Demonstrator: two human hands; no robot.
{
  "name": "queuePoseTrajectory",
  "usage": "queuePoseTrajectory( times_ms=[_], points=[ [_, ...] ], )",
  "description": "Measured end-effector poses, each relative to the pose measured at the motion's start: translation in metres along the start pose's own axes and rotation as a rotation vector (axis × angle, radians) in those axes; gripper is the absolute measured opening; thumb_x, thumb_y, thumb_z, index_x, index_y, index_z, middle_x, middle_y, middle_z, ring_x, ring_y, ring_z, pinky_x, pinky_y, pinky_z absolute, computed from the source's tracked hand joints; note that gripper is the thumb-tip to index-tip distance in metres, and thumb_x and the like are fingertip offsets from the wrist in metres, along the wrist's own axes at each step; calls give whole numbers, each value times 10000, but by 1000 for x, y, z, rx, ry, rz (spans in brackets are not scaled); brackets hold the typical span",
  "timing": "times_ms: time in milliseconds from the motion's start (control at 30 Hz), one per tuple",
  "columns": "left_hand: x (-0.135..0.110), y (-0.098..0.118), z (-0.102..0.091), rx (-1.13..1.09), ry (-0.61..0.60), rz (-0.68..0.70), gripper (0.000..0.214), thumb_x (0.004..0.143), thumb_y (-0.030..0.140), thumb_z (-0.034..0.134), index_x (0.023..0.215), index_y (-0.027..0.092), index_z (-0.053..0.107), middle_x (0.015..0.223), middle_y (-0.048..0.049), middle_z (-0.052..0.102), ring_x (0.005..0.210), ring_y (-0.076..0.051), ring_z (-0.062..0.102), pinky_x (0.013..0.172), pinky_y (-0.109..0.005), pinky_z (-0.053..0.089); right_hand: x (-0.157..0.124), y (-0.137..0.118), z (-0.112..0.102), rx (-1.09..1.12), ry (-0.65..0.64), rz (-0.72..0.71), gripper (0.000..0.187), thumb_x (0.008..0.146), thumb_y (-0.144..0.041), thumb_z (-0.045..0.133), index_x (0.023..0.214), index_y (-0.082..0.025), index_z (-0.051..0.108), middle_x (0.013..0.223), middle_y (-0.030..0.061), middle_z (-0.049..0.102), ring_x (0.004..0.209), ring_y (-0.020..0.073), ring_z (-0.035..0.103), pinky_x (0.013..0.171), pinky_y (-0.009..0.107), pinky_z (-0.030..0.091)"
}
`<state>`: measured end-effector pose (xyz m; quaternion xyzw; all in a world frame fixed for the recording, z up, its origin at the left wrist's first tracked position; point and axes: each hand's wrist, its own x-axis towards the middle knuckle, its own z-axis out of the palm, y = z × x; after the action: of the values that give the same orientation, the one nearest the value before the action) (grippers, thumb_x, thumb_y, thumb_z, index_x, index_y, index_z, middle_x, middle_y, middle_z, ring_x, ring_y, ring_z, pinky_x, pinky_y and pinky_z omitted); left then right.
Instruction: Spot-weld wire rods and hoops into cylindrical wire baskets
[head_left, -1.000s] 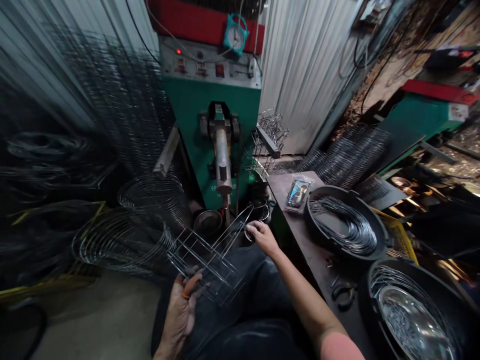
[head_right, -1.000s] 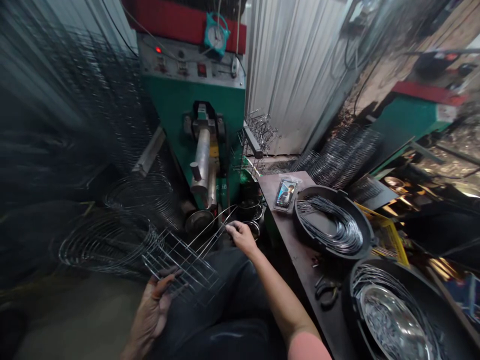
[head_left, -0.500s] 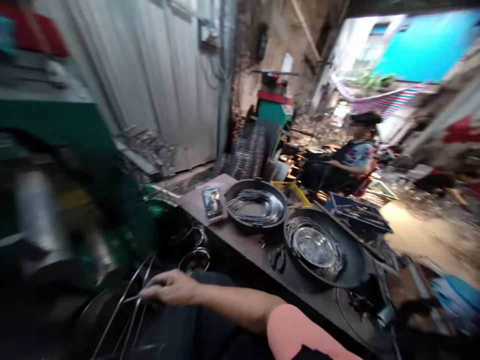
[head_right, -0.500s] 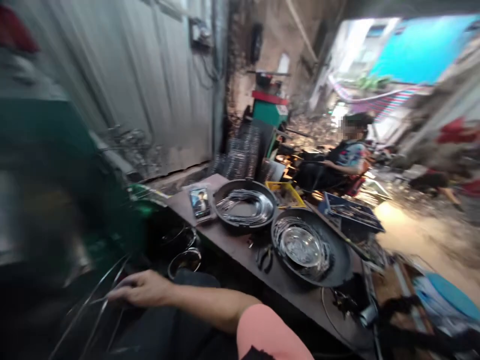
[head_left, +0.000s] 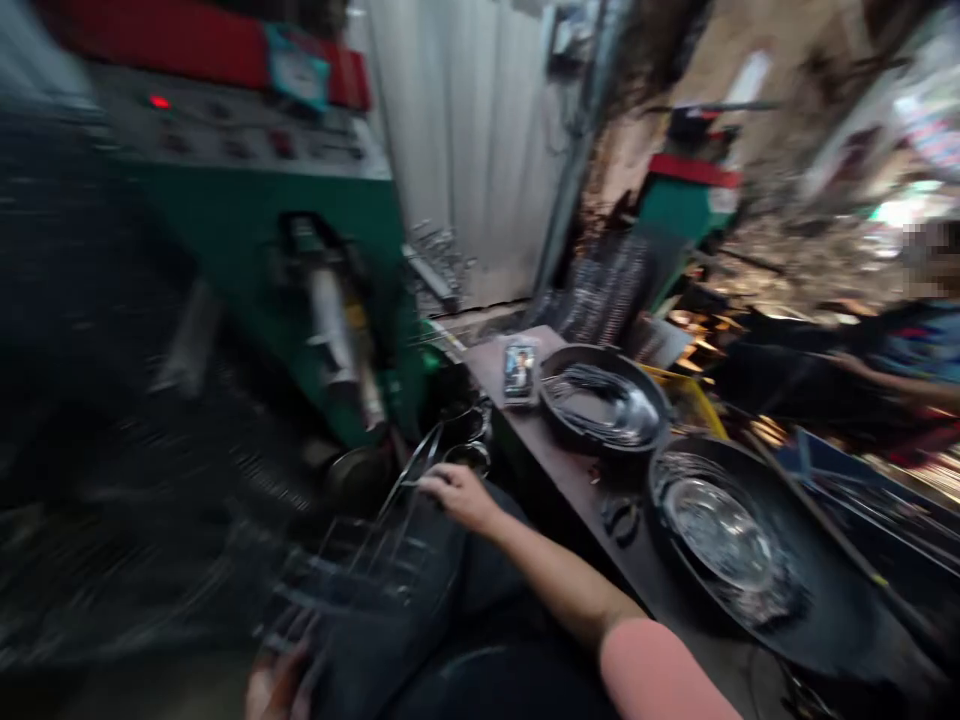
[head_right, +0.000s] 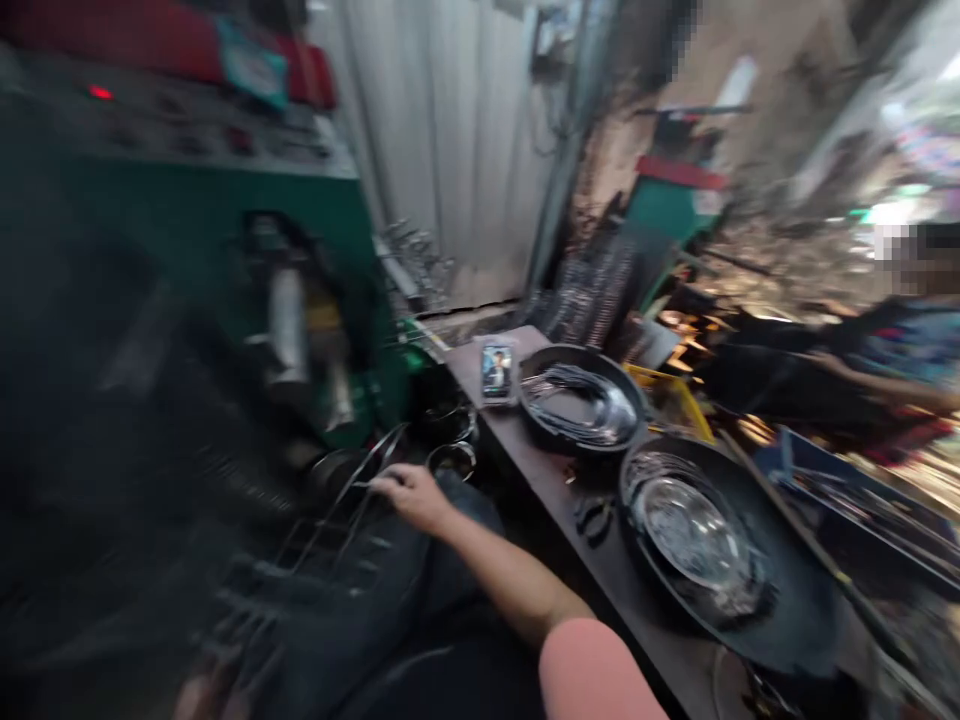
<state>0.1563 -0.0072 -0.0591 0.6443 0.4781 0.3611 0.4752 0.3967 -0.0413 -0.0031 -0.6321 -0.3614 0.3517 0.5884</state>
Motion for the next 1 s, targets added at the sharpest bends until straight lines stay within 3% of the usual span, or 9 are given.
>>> queuePoseTrajectory(
  times_ms=[100,167,267,333,433,533,767,1000],
  points=[
    [4,14,-27,159,249,78,506,715,484,589,1141,223,509,1000,-66,582,963,-260,559,823,-444,456,4,2,-1,-1,-58,-39,269,739,-392,544,599,-166,506,540,-53,415,514,73,371,495,201,293],
    [15,37,-34,356,331,315,590,662,515,632,1141,189,522,1050,-97,573,1011,-277,529,885,-459,411,5,1,2,-6,-88,-54,296,737,-413,532,575,-172,469,522,-56,381,496,73,350,481,205,278],
    [36,75,-23,621,165,720,543,689,521,610,1102,170,565,987,-107,618,958,-267,547,977,-522,287,3,-1,7,-24,-107,-70,324,738,-427,521,549,-180,429,499,-60,355,475,73,332,471,212,267],
    [47,96,-6,755,17,827,549,721,540,563,1123,167,566,987,-114,634,942,-274,547,1001,-582,181,1,-3,8,-37,-100,-71,328,741,-427,521,545,-183,422,492,-60,359,466,73,329,469,217,265],
    [55,113,22,878,-143,856,554,748,552,515,1116,144,580,945,-127,643,918,-291,538,991,-634,88,0,-4,7,-58,-92,-70,327,751,-422,521,547,-184,429,490,-58,372,464,75,338,468,221,268],
    [58,116,37,930,-213,848,502,743,533,530,1065,156,608,905,-124,642,885,-294,533,981,-651,78,-1,-4,3,-52,-103,-56,330,752,-441,522,560,-182,450,491,-57,390,464,77,351,466,221,279],
    [62,121,41,1016,-212,875,376,744,455,554,879,118,655,747,-114,617,794,-284,532,1002,-627,99,-1,-5,6,-19,-108,-24,318,733,-440,543,571,-177,469,501,-57,396,466,73,351,468,215,281],
    [63,110,50,947,-215,919,234,810,272,446,782,140,638,698,-101,601,761,-242,540,997,-510,256,-3,-1,15,-7,-69,-43,327,742,-432,538,554,-180,446,494,-55,387,480,75,340,472,211,280]
  ],
)
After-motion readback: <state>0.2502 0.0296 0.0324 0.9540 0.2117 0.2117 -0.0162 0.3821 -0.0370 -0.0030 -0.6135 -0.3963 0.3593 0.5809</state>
